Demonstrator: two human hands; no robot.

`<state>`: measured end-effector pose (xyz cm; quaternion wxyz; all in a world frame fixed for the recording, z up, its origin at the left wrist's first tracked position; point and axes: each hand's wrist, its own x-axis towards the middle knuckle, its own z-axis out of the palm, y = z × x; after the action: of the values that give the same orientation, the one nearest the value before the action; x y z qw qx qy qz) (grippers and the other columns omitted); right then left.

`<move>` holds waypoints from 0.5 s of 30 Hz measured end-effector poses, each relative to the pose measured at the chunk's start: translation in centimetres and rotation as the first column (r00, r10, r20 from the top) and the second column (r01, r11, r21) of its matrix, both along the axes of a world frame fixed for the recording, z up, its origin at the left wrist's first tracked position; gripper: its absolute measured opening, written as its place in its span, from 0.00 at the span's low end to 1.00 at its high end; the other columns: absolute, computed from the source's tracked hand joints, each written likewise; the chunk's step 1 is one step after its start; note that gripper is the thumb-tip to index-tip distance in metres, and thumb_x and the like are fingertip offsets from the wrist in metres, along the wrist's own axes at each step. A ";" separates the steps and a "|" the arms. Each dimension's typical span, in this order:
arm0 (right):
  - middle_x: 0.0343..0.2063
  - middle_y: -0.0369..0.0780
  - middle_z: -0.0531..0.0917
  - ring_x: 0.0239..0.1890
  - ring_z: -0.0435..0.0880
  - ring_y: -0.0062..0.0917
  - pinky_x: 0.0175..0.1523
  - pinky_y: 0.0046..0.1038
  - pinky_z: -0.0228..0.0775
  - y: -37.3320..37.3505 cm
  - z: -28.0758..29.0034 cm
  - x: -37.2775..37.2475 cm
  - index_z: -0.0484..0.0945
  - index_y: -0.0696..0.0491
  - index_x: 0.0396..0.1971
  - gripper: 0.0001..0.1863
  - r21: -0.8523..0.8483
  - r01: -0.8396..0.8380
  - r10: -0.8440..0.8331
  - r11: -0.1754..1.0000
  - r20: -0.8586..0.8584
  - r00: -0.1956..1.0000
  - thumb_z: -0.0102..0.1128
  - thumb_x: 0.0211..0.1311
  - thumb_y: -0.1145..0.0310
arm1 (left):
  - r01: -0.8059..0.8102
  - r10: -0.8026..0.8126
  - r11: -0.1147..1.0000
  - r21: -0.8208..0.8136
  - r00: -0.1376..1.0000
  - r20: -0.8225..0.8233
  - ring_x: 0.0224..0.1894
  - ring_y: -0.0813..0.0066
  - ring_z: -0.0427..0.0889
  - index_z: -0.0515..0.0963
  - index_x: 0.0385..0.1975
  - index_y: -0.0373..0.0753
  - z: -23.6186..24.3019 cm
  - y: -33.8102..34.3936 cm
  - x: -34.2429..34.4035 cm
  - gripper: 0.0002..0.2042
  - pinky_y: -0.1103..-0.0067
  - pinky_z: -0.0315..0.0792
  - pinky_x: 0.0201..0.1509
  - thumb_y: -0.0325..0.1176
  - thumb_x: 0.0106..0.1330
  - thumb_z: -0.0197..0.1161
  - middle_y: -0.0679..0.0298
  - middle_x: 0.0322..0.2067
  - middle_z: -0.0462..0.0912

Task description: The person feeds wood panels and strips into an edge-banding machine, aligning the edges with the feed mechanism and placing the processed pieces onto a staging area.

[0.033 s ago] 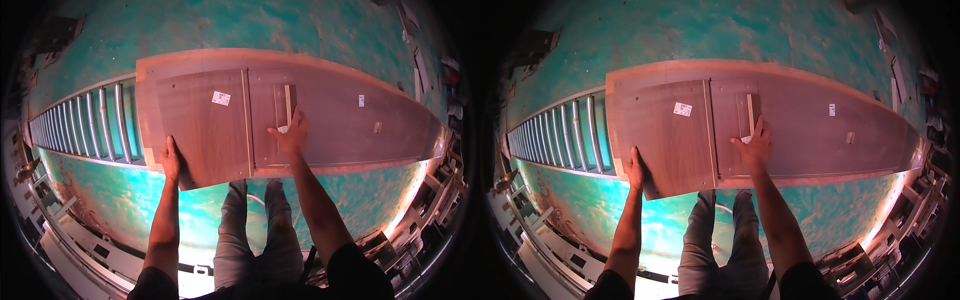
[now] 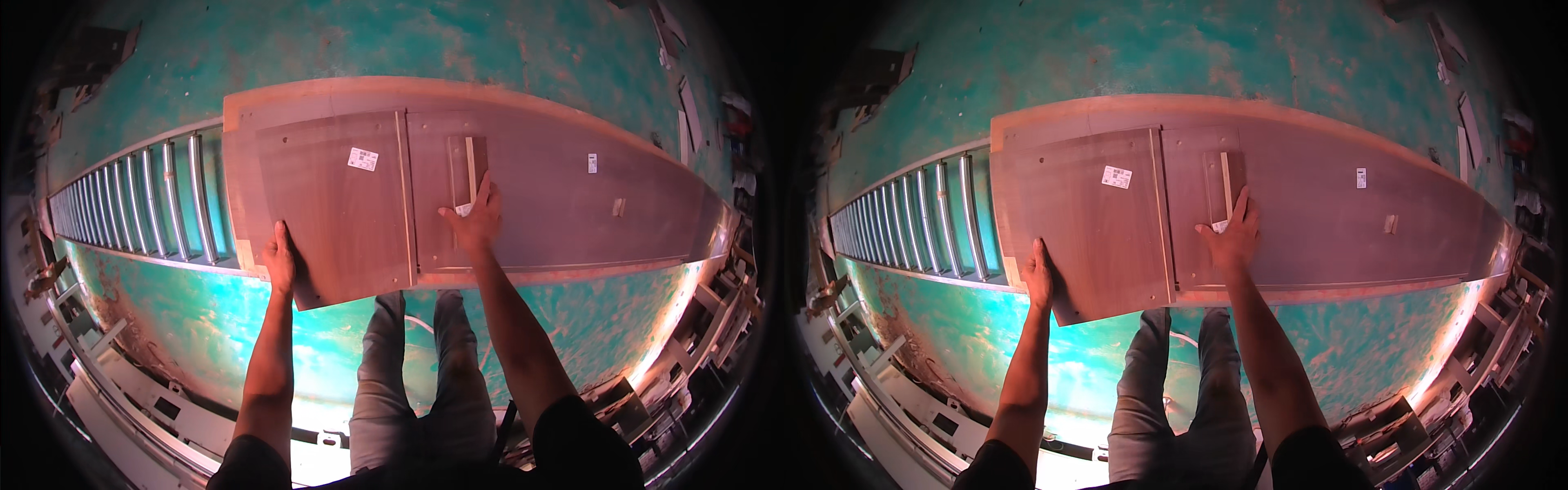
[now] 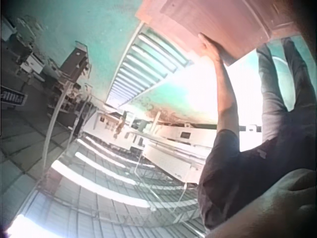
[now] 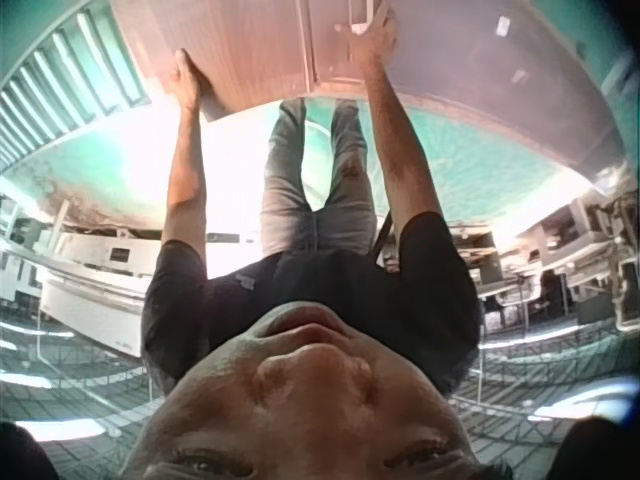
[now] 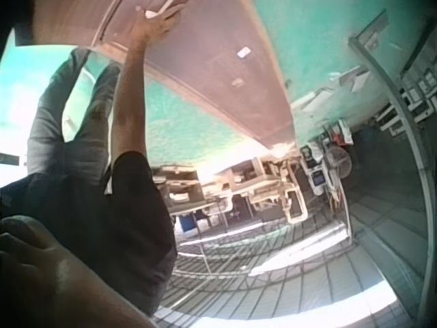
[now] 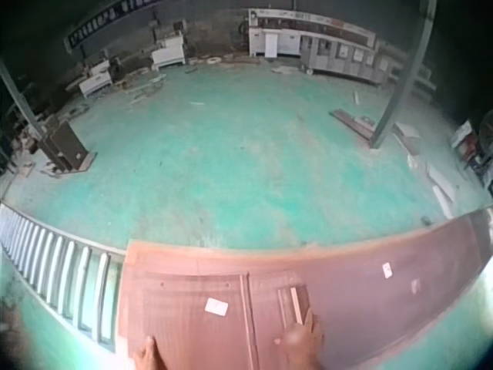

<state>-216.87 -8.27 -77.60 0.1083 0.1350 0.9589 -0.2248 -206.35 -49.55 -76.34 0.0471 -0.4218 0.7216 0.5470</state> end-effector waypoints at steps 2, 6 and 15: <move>0.65 0.51 0.72 0.66 0.73 0.48 0.64 0.46 0.72 0.7 -1.1 0.3 0.56 0.49 0.79 0.61 -0.089 0.074 -0.076 0.993 -0.021 0.997 0.84 0.46 0.53 | 0.008 -0.009 0.999 0.041 1.000 0.026 0.45 0.82 0.76 0.84 0.46 0.29 0.7 -0.2 0.0 0.26 0.81 0.71 0.53 0.51 0.84 0.52 0.70 0.42 0.83; 0.57 0.50 0.79 0.57 0.82 0.46 0.59 0.43 0.76 3.6 0.4 -0.6 0.64 0.53 0.73 0.45 -0.125 0.135 -0.137 0.983 -0.012 0.990 0.75 0.56 0.59 | -0.041 0.065 0.964 0.263 0.994 -0.084 0.56 0.79 0.76 0.79 0.58 0.30 1.3 -0.3 2.3 0.27 0.78 0.70 0.63 0.52 0.84 0.50 0.65 0.54 0.82; 0.40 0.47 0.87 0.41 0.87 0.33 0.49 0.34 0.77 -10.1 5.1 5.4 0.76 0.59 0.53 0.24 -0.749 0.306 -0.136 0.587 0.282 0.950 0.70 0.64 0.60 | -0.280 0.289 0.904 0.323 0.957 0.020 0.60 0.72 0.77 0.78 0.62 0.29 -2.1 -1.6 7.6 0.31 0.74 0.69 0.68 0.56 0.81 0.54 0.61 0.59 0.82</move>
<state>-211.49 -18.41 -72.54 0.2206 0.2138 0.7234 -0.6183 -198.71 -51.18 -78.48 0.0250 -0.5015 0.5537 0.6643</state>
